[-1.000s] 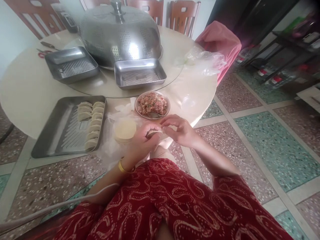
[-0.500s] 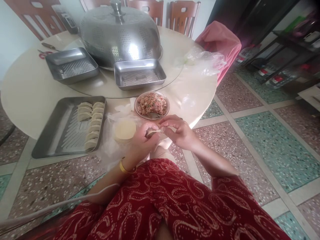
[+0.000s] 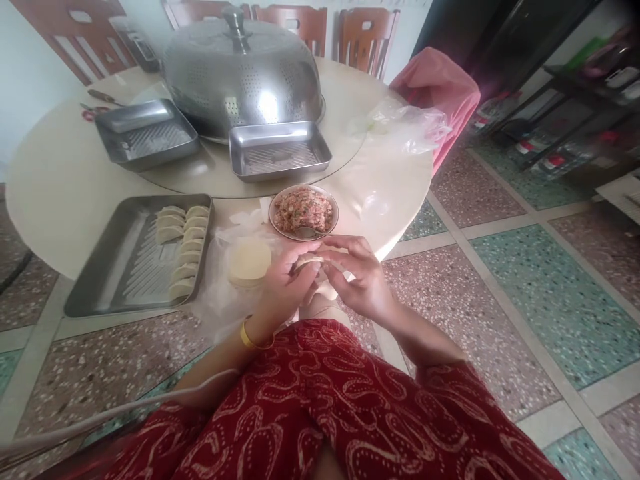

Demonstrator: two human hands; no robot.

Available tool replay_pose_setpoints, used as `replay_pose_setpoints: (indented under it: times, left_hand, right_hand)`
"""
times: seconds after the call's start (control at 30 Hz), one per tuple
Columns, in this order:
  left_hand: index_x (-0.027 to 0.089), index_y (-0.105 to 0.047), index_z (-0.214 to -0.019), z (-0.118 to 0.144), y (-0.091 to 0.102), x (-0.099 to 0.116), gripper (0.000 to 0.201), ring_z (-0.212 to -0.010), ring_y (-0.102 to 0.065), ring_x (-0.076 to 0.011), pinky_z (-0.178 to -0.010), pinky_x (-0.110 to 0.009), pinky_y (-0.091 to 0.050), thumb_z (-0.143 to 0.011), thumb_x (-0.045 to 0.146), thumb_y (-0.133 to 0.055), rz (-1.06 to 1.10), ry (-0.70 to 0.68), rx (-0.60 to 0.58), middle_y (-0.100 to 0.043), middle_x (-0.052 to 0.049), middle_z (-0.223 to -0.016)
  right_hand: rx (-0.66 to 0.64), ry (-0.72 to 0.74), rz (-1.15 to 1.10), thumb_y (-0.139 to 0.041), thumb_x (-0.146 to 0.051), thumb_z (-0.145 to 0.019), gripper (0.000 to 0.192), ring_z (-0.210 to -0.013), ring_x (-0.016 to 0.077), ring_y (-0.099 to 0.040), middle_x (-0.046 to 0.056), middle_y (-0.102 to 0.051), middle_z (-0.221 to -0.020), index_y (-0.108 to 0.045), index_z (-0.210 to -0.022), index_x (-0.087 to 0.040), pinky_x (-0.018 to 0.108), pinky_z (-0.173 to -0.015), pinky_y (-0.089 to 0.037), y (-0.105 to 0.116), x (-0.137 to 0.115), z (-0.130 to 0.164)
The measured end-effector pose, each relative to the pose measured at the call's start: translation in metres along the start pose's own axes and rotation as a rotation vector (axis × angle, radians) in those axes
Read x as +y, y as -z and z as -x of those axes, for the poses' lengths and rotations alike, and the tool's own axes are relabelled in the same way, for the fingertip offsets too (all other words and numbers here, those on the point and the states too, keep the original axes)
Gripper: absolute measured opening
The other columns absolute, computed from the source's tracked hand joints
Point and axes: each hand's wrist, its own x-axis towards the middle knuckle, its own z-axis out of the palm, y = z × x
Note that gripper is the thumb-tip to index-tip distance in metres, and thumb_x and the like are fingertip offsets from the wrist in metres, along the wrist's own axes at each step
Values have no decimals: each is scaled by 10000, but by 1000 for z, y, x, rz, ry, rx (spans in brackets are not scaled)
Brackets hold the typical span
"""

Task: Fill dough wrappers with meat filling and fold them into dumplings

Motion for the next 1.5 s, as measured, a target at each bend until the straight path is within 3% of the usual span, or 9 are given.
replay_pose_setpoints:
  times: [0.37, 0.53, 0.77, 0.87, 0.97, 1.07, 1.17, 1.27, 1.5]
  left_hand:
    - [181, -702, -933, 0, -2, -5, 142, -609, -610, -69, -517, -170, -512, -834, 270, -653, 5, -72, -2, -689, -33, -933]
    - [185, -679, -865, -1, -5, -5, 117, -594, -601, -78, -526, -181, -507, -831, 296, -666, 12, -46, 35, -654, -3, -780]
    - [191, -630, -930, -4, -3, -12, 144, -571, -608, -89, -560, -198, -521, -900, 327, -590, -29, -39, -73, -639, 20, -689]
    - [191, -614, -961, -4, -1, -13, 178, -515, -575, -86, -502, -192, -495, -905, 359, -598, 28, 20, -129, -616, 30, -647]
    - [199, -624, -1002, -3, -2, -12, 190, -547, -605, -95, -530, -208, -522, -903, 362, -615, -27, 60, -248, -653, 16, -711]
    - [207, -643, -1005, -3, -7, -8, 132, -672, -665, -113, -633, -232, -562, -918, 293, -592, -219, -150, -390, -700, -6, -827]
    - [202, -645, -965, -5, -12, -4, 77, -831, -677, -125, -736, -245, -564, -920, 210, -583, -439, -537, -415, -713, -24, -935]
    - [197, -635, -953, -8, -12, -3, 56, -899, -676, -131, -818, -270, -568, -930, 181, -587, -556, -774, -432, -708, -23, -940]
    - [224, -651, -1046, -20, -5, 7, 117, -1085, -646, -194, -972, -377, -522, -952, 244, -584, -793, -981, -520, -692, -31, -1143]
  right_hand:
    - [117, 16, 134, -602, -190, -896, 130, -1036, 237, -632, 53, -675, -1141, -698, -962, -247, 462, -808, -573, -8, 5, 11]
    - [160, 67, 143, -598, -138, -895, 160, -1003, 232, -635, 65, -689, -1075, -698, -975, -232, 444, -774, -566, -10, 5, 11]
    - [188, 35, 113, -620, -183, -889, 140, -1037, 250, -603, 70, -680, -1106, -730, -953, -240, 448, -824, -541, -9, 5, 17]
    - [214, -113, -166, -588, -388, -919, 236, -1156, 255, -578, 54, -653, -1210, -697, -1098, -278, 488, -949, -503, -6, 11, 15]
    - [200, -502, -841, -410, -649, -924, 486, -1226, 247, -568, 41, -640, -1274, -654, -1170, -308, 510, -1042, -450, -11, 13, 8]
    - [70, -862, -1484, -381, -746, -862, 599, -1166, 250, -612, 50, -680, -1221, -664, -1135, -295, 498, -1029, -460, -24, 6, 2]
    - [79, -957, -1785, -357, -720, -878, 590, -1179, 230, -605, 33, -684, -1238, -660, -1158, -298, 480, -1052, -447, -32, -2, 1]
    - [162, -940, -1885, -297, -685, -919, 591, -1222, 205, -584, 23, -682, -1254, -654, -1192, -302, 456, -1090, -422, -31, -8, 5]
    - [222, -992, -1950, -196, -597, -983, 592, -1023, 166, -667, 48, -719, -998, -658, -1124, -254, 356, -981, -513, -19, -15, 9]
